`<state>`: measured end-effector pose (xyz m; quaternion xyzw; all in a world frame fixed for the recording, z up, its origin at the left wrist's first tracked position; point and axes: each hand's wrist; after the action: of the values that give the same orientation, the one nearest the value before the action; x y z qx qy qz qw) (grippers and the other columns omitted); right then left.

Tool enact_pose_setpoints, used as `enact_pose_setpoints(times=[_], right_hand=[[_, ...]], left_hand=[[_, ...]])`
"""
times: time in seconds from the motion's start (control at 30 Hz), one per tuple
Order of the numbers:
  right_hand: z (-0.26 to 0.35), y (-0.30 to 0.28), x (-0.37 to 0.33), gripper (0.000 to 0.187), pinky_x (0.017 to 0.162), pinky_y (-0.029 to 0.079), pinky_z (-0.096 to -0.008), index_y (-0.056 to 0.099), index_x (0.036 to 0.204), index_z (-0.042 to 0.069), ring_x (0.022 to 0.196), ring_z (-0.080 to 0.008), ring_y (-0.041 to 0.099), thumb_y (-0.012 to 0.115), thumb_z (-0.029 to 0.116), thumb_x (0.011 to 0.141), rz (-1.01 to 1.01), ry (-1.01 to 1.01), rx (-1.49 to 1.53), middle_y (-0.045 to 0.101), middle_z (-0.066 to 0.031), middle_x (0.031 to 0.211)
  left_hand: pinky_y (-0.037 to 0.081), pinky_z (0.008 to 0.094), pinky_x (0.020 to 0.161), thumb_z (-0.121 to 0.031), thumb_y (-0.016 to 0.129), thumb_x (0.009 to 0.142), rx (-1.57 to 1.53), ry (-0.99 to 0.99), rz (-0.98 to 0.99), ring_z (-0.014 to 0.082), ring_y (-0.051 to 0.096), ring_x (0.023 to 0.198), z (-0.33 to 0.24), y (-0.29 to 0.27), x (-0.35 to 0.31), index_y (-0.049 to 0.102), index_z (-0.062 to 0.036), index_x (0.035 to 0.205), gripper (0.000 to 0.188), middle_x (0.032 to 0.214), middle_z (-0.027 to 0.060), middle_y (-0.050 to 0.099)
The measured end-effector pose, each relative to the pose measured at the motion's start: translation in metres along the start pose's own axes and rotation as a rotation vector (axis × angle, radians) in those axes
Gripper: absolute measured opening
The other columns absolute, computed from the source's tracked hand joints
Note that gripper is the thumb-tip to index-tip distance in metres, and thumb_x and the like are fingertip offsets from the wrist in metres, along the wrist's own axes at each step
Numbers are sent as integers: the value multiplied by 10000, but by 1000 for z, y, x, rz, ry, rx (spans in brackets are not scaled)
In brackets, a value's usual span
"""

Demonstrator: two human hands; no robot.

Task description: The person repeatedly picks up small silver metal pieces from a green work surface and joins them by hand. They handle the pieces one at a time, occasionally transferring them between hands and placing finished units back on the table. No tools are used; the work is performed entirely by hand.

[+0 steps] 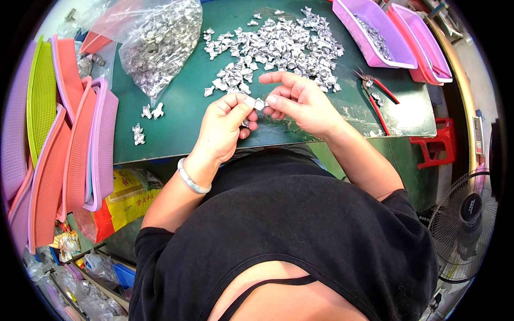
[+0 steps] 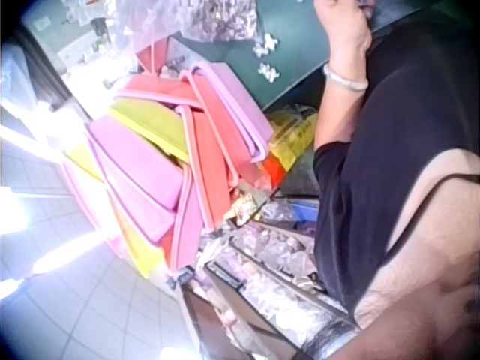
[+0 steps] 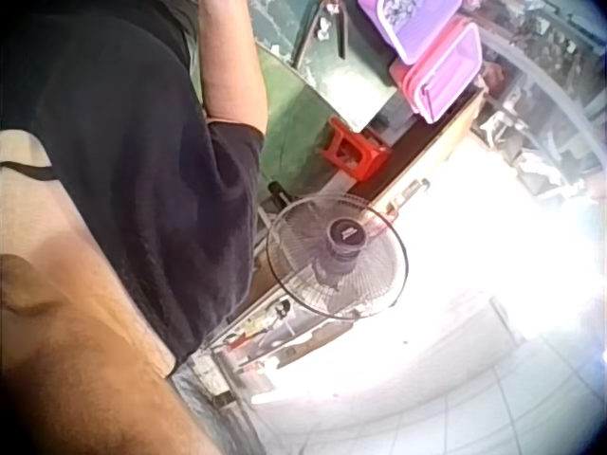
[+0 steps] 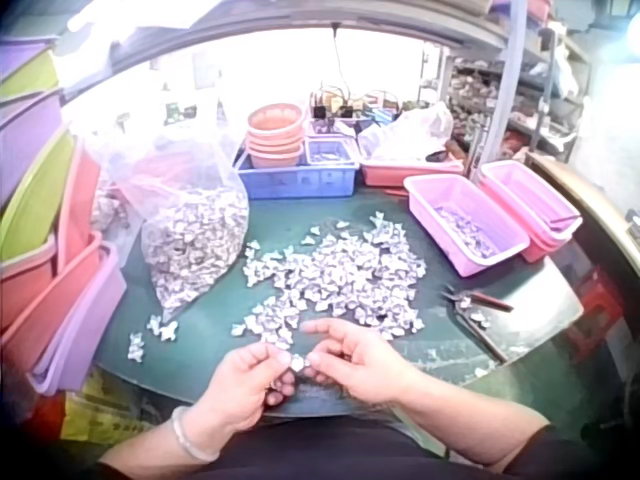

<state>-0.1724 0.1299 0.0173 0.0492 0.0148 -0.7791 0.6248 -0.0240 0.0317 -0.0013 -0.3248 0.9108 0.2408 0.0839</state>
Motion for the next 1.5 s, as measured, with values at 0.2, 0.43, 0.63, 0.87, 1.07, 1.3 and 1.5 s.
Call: enact_pose_setpoints(times=[0.2,0.43,0.63,0.87,1.07,1.3,1.5], right_hand=[[-5,-1,1,360,661,465,-215,453,1166,6,720,-77,563,554,74,828,-17,-13,18,589,-23,784],[-10,-1,2,379,672,458,-216,439,1178,2,749,-75,555,556,36,819,-26,-61,36,578,-21,795],[-13,1,0,417,714,426,-213,413,1199,0,760,-70,529,554,-2,808,-51,-159,-7,566,-21,796],[-19,4,0,439,729,426,-218,398,1213,4,774,-79,533,555,-12,802,-69,-233,-74,569,-31,817],[-17,-14,15,393,729,434,-255,458,1162,22,782,-110,550,582,26,789,-192,-259,-400,584,-37,826],[-12,-29,50,376,775,383,-371,531,1067,76,844,-248,509,587,50,697,-315,-544,-1280,607,-70,846],[-20,-36,63,317,743,387,-364,572,1006,83,811,-237,515,594,46,692,-279,-616,-1250,613,-37,777]], left_hand=[[324,159,438,-169,531,869,-18,-12,11,73,493,543,0,1,-1,550,-91,814,97,652,-7,536],[333,161,436,-172,519,875,-52,-43,36,78,498,550,-1,0,-1,549,-84,839,100,665,1,541],[352,166,461,-144,502,877,-102,-53,72,85,506,604,-2,-1,-2,569,-51,971,148,758,39,564],[382,178,483,-120,511,865,-163,-71,75,95,516,619,0,-6,2,575,-31,1004,177,773,45,570],[452,195,520,-83,518,846,-157,-109,47,98,553,633,1,-9,5,577,-11,993,173,766,46,582],[433,204,506,-146,523,848,-265,-112,114,137,544,671,2,-13,10,549,-24,945,158,769,60,545],[430,196,484,-148,517,860,-244,-116,154,142,557,684,2,-18,11,538,-33,934,138,807,72,567]])
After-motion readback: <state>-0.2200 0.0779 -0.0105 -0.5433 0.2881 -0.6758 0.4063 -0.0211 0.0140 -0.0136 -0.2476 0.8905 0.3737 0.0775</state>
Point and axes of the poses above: each hand's wrist, its own x-axis towards the middle knuckle, its own y-axis out of the palm, z = x × y
